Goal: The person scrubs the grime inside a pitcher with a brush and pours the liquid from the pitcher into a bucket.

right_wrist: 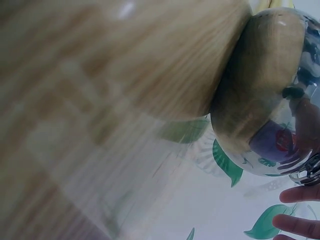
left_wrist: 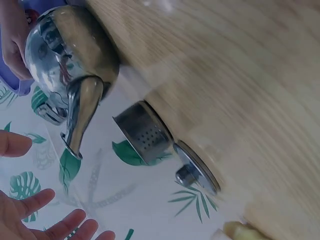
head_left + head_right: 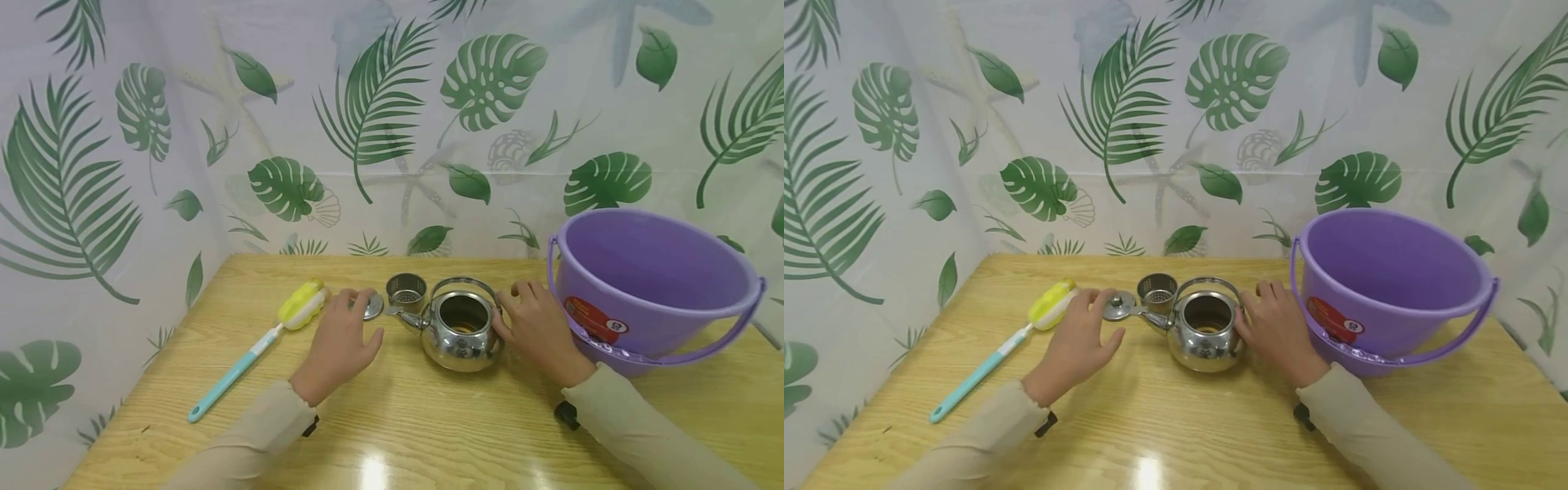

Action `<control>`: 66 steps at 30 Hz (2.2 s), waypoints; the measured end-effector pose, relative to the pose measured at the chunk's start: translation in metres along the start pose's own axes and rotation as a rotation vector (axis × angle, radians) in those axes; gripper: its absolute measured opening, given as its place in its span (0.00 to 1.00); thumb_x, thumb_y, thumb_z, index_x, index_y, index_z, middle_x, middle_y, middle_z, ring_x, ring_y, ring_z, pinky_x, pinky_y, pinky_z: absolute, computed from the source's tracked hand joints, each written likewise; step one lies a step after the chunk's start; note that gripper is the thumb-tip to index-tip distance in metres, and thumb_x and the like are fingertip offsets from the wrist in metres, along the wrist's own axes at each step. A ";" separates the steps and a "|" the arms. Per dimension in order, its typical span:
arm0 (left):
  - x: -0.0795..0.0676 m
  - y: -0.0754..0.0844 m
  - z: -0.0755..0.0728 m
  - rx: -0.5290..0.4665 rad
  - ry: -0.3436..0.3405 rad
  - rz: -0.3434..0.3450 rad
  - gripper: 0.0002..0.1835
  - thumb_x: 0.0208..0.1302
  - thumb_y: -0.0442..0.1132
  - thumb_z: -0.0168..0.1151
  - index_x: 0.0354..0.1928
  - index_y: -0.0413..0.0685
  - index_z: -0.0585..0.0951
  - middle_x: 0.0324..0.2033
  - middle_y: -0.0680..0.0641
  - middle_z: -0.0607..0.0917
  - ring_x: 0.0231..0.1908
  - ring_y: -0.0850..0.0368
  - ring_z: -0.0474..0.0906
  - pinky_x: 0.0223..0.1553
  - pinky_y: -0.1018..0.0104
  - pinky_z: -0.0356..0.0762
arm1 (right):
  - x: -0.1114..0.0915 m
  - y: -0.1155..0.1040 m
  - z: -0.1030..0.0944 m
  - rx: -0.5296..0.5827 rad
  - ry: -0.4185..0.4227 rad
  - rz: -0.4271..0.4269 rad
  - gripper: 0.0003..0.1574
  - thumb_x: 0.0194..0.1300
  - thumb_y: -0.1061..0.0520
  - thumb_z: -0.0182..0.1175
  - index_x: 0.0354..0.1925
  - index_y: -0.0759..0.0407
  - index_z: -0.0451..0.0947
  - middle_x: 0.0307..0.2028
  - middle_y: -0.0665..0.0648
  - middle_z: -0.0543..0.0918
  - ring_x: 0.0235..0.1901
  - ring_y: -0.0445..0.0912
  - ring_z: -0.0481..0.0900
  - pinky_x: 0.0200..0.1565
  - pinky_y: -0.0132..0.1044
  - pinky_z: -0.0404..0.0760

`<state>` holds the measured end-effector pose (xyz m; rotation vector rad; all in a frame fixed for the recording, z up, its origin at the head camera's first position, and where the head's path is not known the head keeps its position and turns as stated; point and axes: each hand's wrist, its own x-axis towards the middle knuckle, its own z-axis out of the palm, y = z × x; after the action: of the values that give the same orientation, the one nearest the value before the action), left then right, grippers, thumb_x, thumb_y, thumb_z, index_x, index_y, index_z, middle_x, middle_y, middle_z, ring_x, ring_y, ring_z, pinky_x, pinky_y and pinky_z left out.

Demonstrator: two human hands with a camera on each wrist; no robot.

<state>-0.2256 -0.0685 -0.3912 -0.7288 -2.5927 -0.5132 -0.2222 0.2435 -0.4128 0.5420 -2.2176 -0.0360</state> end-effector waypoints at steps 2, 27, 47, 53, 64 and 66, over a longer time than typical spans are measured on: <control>0.002 0.005 0.002 -0.012 -0.015 0.000 0.29 0.58 0.43 0.63 0.60 0.44 0.67 0.50 0.38 0.73 0.49 0.43 0.72 0.44 0.53 0.76 | 0.001 0.000 0.000 -0.002 -0.001 -0.003 0.15 0.53 0.55 0.55 0.33 0.66 0.79 0.27 0.65 0.75 0.29 0.58 0.71 0.30 0.47 0.73; 0.017 0.043 0.026 -0.065 -0.144 -0.011 0.32 0.61 0.47 0.59 0.65 0.46 0.62 0.58 0.37 0.69 0.56 0.43 0.71 0.44 0.58 0.80 | 0.001 0.000 -0.002 -0.015 -0.019 0.002 0.15 0.53 0.55 0.55 0.33 0.66 0.79 0.27 0.65 0.76 0.29 0.58 0.71 0.32 0.47 0.73; 0.023 0.056 0.038 -0.063 -0.240 0.041 0.45 0.64 0.55 0.55 0.72 0.39 0.47 0.66 0.35 0.64 0.65 0.43 0.64 0.54 0.56 0.76 | -0.002 -0.002 0.000 0.028 -0.072 0.043 0.19 0.57 0.53 0.54 0.37 0.68 0.78 0.30 0.67 0.78 0.32 0.60 0.74 0.38 0.50 0.74; 0.025 0.058 0.040 -0.039 -0.260 0.061 0.46 0.64 0.56 0.55 0.72 0.36 0.47 0.66 0.35 0.64 0.66 0.44 0.63 0.57 0.56 0.74 | -0.005 -0.005 -0.005 0.111 -0.189 0.123 0.24 0.58 0.51 0.57 0.46 0.70 0.77 0.37 0.68 0.80 0.42 0.61 0.76 0.46 0.53 0.75; 0.024 0.060 0.045 -0.051 -0.297 0.085 0.51 0.63 0.58 0.55 0.73 0.37 0.39 0.68 0.35 0.61 0.65 0.45 0.64 0.54 0.56 0.76 | -0.008 -0.005 -0.014 0.269 -0.489 0.219 0.38 0.65 0.40 0.53 0.60 0.69 0.67 0.53 0.69 0.76 0.55 0.62 0.73 0.58 0.57 0.69; 0.024 0.060 0.045 -0.055 -0.291 0.086 0.51 0.63 0.59 0.55 0.73 0.38 0.39 0.68 0.36 0.62 0.64 0.45 0.66 0.53 0.57 0.76 | -0.008 -0.006 -0.016 0.325 -0.540 0.249 0.41 0.65 0.37 0.52 0.62 0.67 0.64 0.56 0.69 0.74 0.58 0.62 0.71 0.59 0.57 0.68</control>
<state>-0.2236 0.0095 -0.4043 -0.9944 -2.8055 -0.4856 -0.2041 0.2437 -0.4093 0.4608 -2.8304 0.3525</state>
